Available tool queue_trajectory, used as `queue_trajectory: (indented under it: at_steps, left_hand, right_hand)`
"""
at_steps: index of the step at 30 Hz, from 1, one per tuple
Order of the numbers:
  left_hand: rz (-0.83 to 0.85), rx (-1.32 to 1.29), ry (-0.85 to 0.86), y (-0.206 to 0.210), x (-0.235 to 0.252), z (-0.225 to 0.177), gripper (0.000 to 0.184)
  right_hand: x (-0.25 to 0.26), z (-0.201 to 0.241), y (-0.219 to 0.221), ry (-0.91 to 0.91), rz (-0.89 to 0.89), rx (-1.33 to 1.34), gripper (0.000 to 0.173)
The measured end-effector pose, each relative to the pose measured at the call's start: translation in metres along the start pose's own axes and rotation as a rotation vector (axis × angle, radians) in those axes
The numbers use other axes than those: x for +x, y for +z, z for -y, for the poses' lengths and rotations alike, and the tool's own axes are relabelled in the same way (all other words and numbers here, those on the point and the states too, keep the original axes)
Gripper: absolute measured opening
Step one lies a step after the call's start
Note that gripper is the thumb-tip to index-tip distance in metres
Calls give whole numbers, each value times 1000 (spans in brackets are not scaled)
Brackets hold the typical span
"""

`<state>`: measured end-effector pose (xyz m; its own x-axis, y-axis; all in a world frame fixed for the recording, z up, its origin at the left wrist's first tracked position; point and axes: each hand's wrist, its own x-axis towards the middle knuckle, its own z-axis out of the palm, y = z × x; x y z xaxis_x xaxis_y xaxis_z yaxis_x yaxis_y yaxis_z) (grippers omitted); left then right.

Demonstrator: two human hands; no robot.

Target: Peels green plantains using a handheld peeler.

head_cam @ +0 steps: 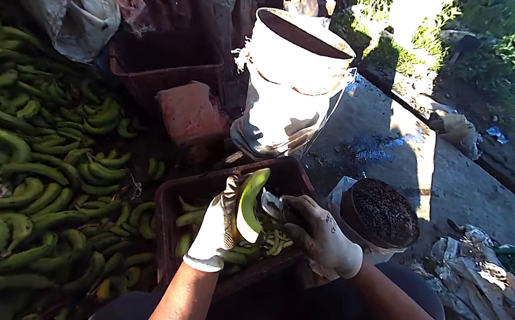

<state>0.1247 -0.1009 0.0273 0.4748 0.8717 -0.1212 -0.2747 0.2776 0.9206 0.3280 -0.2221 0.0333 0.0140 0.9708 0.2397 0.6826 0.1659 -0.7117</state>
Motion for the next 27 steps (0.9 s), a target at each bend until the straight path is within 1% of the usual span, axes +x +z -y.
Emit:
queue_trajectory:
  at_steps: [2,3,4,7,9,10,12,14,15,16,17,18,19,20,22,23,25,27]
  left_hand:
    - [70,136,-53,2,-2,-4,45]
    - [74,211,-91,4,-3,-8,44]
    - [61,232,-152,7,-4,-12,44]
    - [54,137,-272,12,-7,-11,41]
    - [113,130,-268,15,-9,-8,38]
    - [143,165,-228,17,-10,-6,36]
    - [170,414,-79,20,-12,-4,33]
    - [86,547,-5,22,-11,-2,36]
    - [39,551,-2,22,-9,0,38]
    - [1,458,-15,22,-7,1,40]
    - [-12,292,-35,21,-5,3,40]
    - [2,110,-60,20,-1,4,41]
    - [34,-34,-90,17,2,4,42]
    - [76,-135,-113,14,5,4,42]
    - [125,-202,-131,9,6,3,40]
    - [94,-203,-134,11,5,2,39]
    - [-36,-177,-130,17,1,-1,35]
    - [-93,-151,-118,20,0,0,33]
  right_hand:
    - [-2,4,7,-142,34,-11,55]
    - [-4,4,10,-195,63,-23,52]
    - [-5,4,12,-232,93,-38,50]
    - [-9,3,17,-242,142,-51,45]
    - [-10,1,22,-190,128,-60,45]
    - [-10,-1,25,-149,92,-70,45]
    - [-8,-7,31,-25,-42,-97,45]
    - [-1,-18,29,203,-143,-105,44]
    - [4,-27,22,350,-163,-96,45]
    - [10,-39,11,496,-174,-69,47]
    - [14,-52,-2,598,-208,-47,49]
    - [16,-60,-14,641,-249,-47,52]
    - [15,-60,-24,631,-286,-42,53]
    - [13,-53,-29,574,-311,-25,53]
    - [6,-24,-29,377,-282,96,49]
    - [0,-9,-24,275,-230,175,45]
    - [-12,10,-9,108,-91,274,39]
    - [-19,16,3,9,46,232,37]
